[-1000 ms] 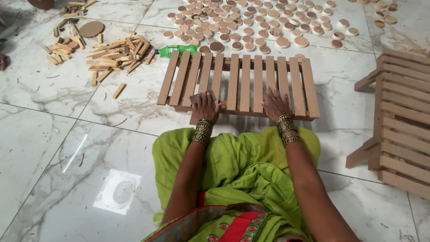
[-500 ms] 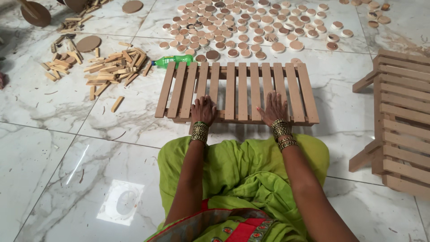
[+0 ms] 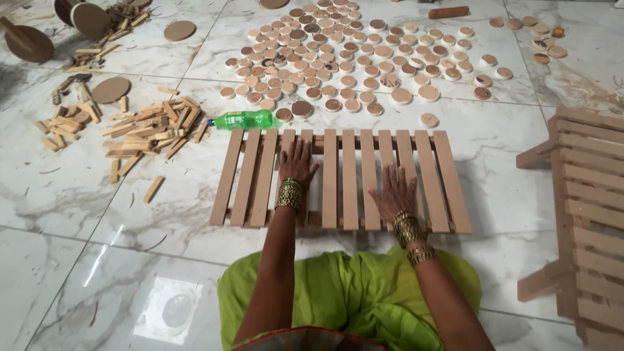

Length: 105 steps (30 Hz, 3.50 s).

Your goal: The person sits on the floor sanding a small slatted wooden stool with a sanding block. They sand the slats and edges, flip the stool over to sand the underside and legs, then set it upright and continue smoothing the top slats by hand.

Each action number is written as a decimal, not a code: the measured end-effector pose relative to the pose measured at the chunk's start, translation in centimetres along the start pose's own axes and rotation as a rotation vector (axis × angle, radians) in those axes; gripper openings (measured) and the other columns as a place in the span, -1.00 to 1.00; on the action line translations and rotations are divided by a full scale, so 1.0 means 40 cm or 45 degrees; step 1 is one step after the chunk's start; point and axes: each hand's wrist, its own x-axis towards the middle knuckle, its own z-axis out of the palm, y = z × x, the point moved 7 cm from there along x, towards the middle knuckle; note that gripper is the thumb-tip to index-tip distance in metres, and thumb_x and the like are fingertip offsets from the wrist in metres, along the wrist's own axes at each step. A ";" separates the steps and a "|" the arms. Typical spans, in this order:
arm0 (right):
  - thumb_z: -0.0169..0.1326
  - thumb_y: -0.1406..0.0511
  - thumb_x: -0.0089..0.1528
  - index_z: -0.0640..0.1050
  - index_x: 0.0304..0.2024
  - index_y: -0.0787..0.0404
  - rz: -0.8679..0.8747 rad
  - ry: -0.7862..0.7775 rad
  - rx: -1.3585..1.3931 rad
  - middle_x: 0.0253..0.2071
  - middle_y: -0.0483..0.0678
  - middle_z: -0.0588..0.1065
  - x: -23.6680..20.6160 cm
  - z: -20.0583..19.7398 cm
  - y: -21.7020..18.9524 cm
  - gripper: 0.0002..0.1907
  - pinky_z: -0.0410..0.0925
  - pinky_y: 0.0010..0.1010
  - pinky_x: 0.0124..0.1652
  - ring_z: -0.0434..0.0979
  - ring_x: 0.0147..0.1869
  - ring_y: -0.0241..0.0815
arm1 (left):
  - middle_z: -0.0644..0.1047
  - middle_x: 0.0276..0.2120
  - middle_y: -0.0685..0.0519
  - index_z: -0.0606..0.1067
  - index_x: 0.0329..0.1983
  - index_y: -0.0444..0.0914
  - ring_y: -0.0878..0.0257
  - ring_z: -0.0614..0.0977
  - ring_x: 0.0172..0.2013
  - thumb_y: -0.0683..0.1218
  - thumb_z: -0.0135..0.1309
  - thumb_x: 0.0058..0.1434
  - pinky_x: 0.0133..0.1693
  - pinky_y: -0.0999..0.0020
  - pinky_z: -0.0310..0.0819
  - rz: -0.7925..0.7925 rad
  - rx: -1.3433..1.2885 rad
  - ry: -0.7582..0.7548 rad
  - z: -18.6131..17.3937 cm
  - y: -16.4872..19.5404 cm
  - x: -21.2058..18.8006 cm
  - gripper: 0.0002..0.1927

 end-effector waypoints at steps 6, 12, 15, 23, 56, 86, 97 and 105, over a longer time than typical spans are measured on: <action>-0.35 -0.22 0.33 -0.14 0.54 0.17 0.000 -0.057 -0.051 0.60 0.04 -0.22 0.063 0.095 0.041 -0.08 -0.33 0.15 0.44 -0.37 0.65 0.08 | 0.00 0.55 0.04 -0.02 0.58 -0.04 0.06 -0.04 0.52 0.37 -0.16 0.33 0.43 -0.14 -0.25 -0.028 0.005 0.024 0.027 -0.023 0.214 -0.15; -0.34 -0.22 0.32 -0.13 0.53 0.16 -0.005 -0.028 -0.065 0.60 0.05 -0.22 0.087 0.131 0.059 -0.07 -0.36 0.13 0.45 -0.38 0.65 0.06 | 0.03 0.55 0.00 0.01 0.57 -0.08 0.06 -0.02 0.53 0.34 -0.13 0.36 0.46 -0.11 -0.25 -0.059 -0.049 0.054 0.049 -0.032 0.260 -0.18; -0.33 -0.21 0.34 -0.12 0.53 0.15 0.011 -0.066 -0.066 0.60 0.03 -0.22 0.081 0.130 0.059 -0.09 -0.36 0.13 0.46 -0.36 0.65 0.06 | 0.01 0.54 -0.02 -0.01 0.57 -0.11 0.05 -0.03 0.52 0.35 -0.11 0.32 0.44 -0.09 -0.25 -0.052 -0.057 0.081 0.051 -0.030 0.232 -0.13; -0.31 -0.20 0.34 -0.08 0.53 0.19 -0.035 0.035 -0.007 0.60 0.06 -0.15 0.038 0.054 0.025 -0.10 -0.30 0.17 0.46 -0.29 0.66 0.10 | -0.01 0.55 -0.03 -0.04 0.57 -0.15 0.05 -0.04 0.52 0.32 -0.08 0.31 0.44 -0.09 -0.24 -0.014 -0.045 0.053 0.055 -0.015 0.023 -0.10; -0.25 -0.14 0.35 0.01 0.53 0.20 0.049 0.202 -0.067 0.60 0.09 -0.10 -0.041 0.057 0.284 -0.14 -0.21 0.26 0.43 -0.19 0.65 0.11 | -0.06 0.56 0.03 -0.08 0.58 -0.09 0.00 -0.12 0.52 0.50 -0.26 0.28 0.44 -0.08 -0.34 0.321 -0.099 -0.146 0.167 0.277 -0.140 -0.03; -0.22 -0.12 0.35 0.04 0.52 0.17 0.068 0.205 -0.049 0.58 0.04 -0.01 -0.043 0.059 0.291 -0.17 -0.20 0.26 0.43 -0.15 0.65 0.09 | -0.03 0.56 0.03 0.00 0.57 0.02 0.01 -0.08 0.53 0.44 -0.21 0.30 0.45 -0.10 -0.29 0.255 -0.187 -0.076 0.120 0.291 0.018 -0.14; -0.25 -0.12 0.37 0.04 0.52 0.17 0.058 0.212 -0.031 0.59 0.03 -0.02 -0.066 0.037 0.278 -0.19 -0.23 0.24 0.43 -0.16 0.65 0.08 | -0.05 0.56 0.03 -0.04 0.59 0.03 0.02 -0.07 0.52 0.47 -0.25 0.28 0.43 -0.15 -0.24 0.712 -0.158 -0.103 0.193 0.433 -0.367 -0.10; -0.25 -0.11 0.39 0.05 0.52 0.18 0.063 0.228 0.002 0.58 0.06 0.00 -0.060 0.060 0.300 -0.21 -0.24 0.21 0.44 -0.13 0.64 0.10 | -0.04 0.57 0.10 -0.02 0.58 0.12 0.01 -0.06 0.53 0.46 -0.33 0.36 0.45 -0.14 -0.27 0.813 -0.086 -0.126 0.220 0.468 -0.262 -0.21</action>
